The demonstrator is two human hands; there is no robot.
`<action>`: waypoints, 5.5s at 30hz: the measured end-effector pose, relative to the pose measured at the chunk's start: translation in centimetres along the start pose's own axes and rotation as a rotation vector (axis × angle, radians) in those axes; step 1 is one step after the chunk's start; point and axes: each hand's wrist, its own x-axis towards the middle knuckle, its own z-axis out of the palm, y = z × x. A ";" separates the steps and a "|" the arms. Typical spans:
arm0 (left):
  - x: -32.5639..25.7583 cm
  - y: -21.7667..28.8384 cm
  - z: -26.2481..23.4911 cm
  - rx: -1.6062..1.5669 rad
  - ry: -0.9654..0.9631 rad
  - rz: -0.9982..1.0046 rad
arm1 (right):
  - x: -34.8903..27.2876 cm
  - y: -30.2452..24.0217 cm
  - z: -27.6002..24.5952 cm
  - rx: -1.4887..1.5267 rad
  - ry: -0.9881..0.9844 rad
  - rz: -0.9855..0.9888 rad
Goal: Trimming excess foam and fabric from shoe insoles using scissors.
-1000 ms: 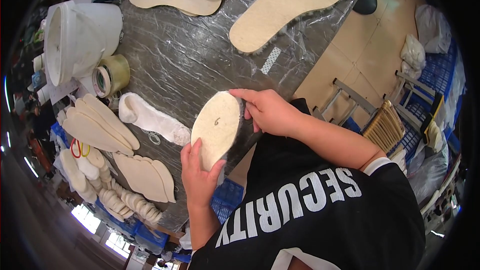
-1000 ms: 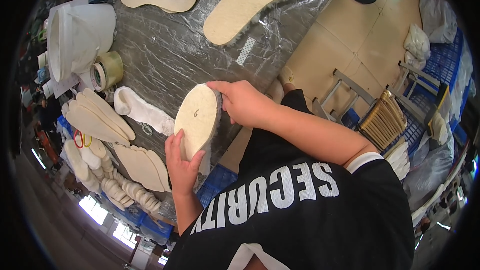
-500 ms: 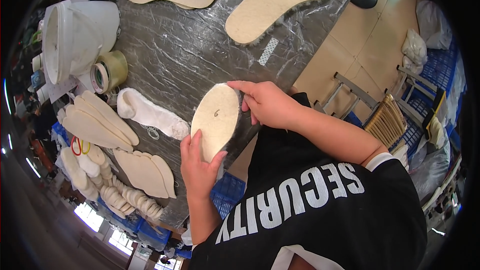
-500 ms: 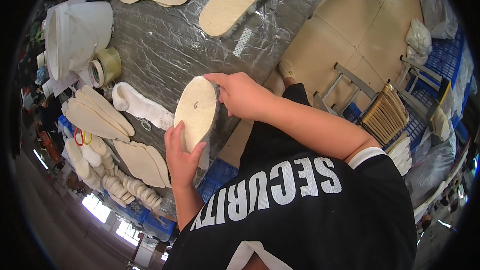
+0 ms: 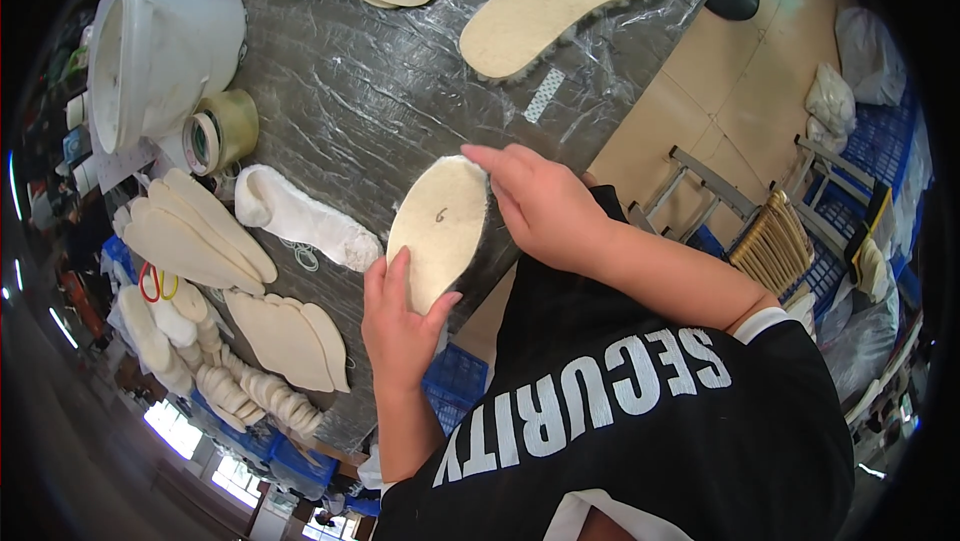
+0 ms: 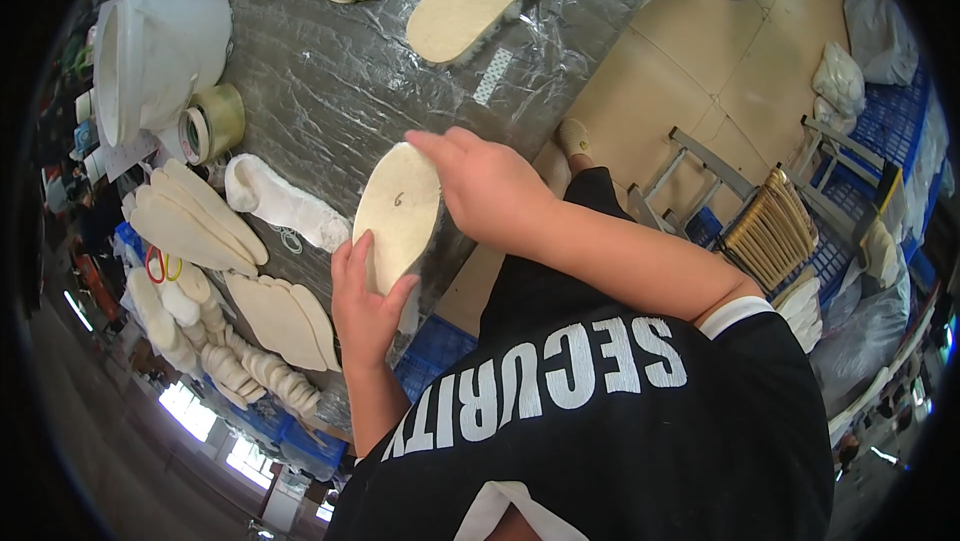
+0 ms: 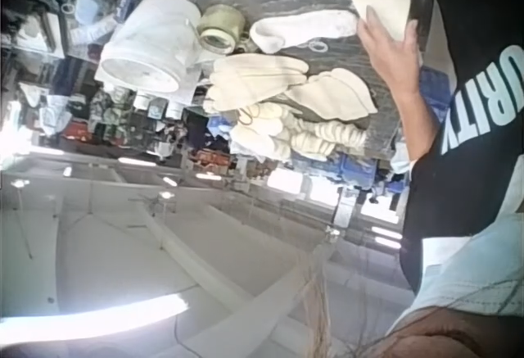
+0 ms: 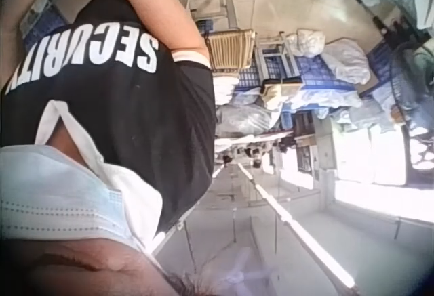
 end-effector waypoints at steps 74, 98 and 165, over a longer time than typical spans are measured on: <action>-8.8 -8.0 7.8 -2.030 0.426 -0.467 | 1.8 -7.4 11.1 -0.054 -0.801 -0.103; -7.1 -5.7 6.2 -2.115 0.503 -0.346 | 1.1 -7.1 11.2 0.273 -0.651 0.034; -7.9 -9.2 4.8 -2.202 0.675 -0.626 | 4.3 -8.6 11.2 -0.482 -1.139 -0.455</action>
